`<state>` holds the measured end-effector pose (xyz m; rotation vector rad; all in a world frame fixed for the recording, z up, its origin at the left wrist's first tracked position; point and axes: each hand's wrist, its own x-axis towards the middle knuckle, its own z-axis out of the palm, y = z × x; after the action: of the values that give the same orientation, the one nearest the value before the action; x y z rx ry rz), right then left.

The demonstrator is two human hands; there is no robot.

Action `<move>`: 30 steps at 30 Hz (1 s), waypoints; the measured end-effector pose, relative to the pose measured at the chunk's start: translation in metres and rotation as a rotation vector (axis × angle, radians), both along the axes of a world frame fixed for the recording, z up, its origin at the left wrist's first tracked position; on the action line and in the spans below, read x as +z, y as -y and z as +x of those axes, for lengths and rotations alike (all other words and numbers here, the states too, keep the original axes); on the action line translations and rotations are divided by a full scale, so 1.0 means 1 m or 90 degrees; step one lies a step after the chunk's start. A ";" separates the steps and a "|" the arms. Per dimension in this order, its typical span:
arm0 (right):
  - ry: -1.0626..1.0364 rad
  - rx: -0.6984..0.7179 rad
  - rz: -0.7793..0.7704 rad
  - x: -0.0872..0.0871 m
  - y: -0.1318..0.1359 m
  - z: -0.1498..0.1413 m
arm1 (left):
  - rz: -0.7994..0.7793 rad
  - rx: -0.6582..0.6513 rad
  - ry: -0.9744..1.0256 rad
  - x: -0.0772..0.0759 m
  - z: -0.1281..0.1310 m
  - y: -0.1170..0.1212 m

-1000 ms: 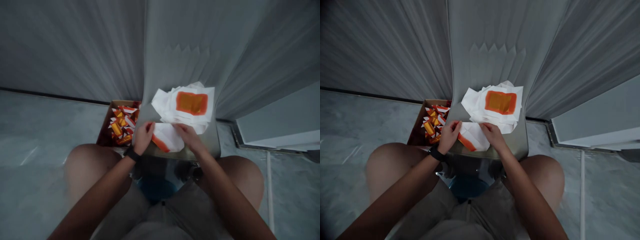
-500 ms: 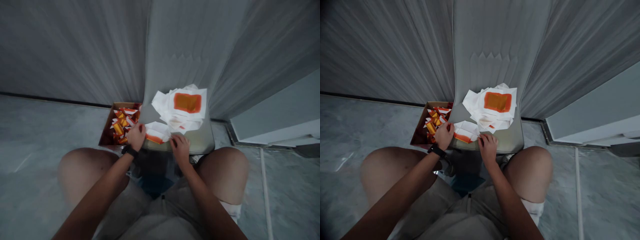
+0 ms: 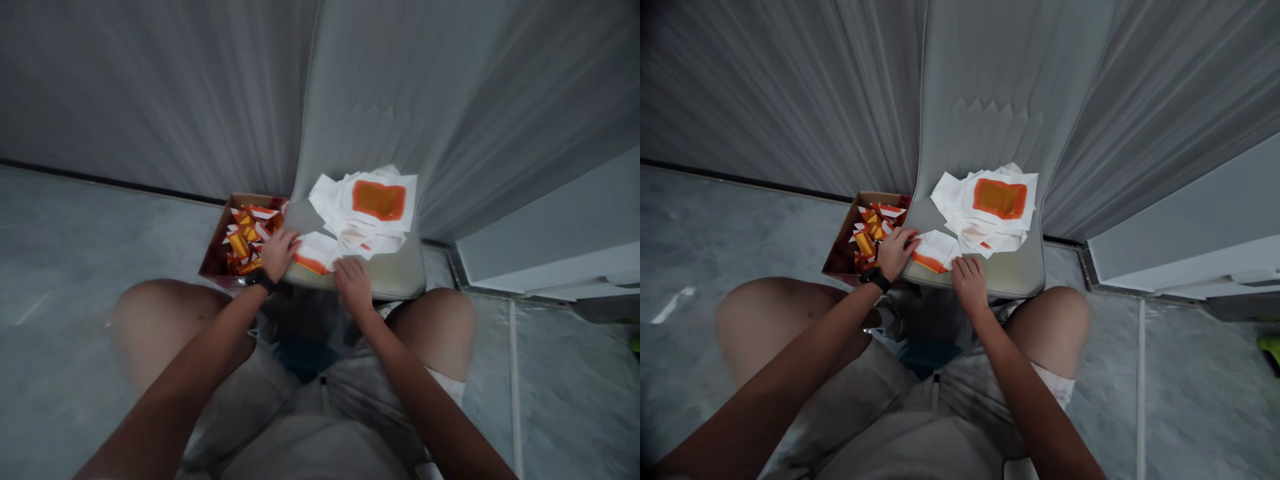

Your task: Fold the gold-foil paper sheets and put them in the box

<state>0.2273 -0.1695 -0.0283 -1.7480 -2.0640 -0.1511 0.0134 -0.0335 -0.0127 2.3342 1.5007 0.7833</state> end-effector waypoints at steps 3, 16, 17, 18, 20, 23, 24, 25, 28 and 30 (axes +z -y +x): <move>0.002 0.025 -0.011 -0.003 -0.002 0.005 | -0.007 -0.061 0.006 -0.006 -0.014 0.003; 0.085 0.234 0.064 0.005 -0.036 0.046 | 0.129 -0.265 0.064 -0.024 -0.037 0.000; 0.099 0.245 0.054 0.007 -0.037 0.048 | 0.129 -0.269 0.063 -0.023 -0.035 -0.002; 0.108 0.249 0.047 0.008 -0.037 0.049 | 0.129 -0.272 0.063 -0.023 -0.033 -0.005; 0.116 0.242 0.044 0.010 -0.035 0.049 | 0.132 -0.270 0.060 -0.021 -0.030 -0.008; 0.097 0.188 0.062 0.009 -0.023 0.041 | 0.146 -0.255 0.041 -0.020 -0.030 -0.006; 0.087 0.167 0.068 0.009 -0.017 0.038 | 0.144 -0.255 0.030 -0.020 -0.032 -0.004; 0.076 0.147 0.071 0.008 -0.011 0.036 | 0.139 -0.262 0.018 -0.020 -0.035 0.000; 0.039 0.120 0.070 0.008 0.008 0.033 | 0.125 -0.302 -0.020 -0.022 -0.045 0.015; 0.015 0.129 0.052 0.008 0.017 0.035 | 0.138 -0.322 -0.038 -0.023 -0.051 0.024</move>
<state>0.2625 -0.1861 -0.0204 -1.4862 -2.2042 -0.1918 -0.0374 -0.0576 -0.0353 2.7439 0.8065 0.7689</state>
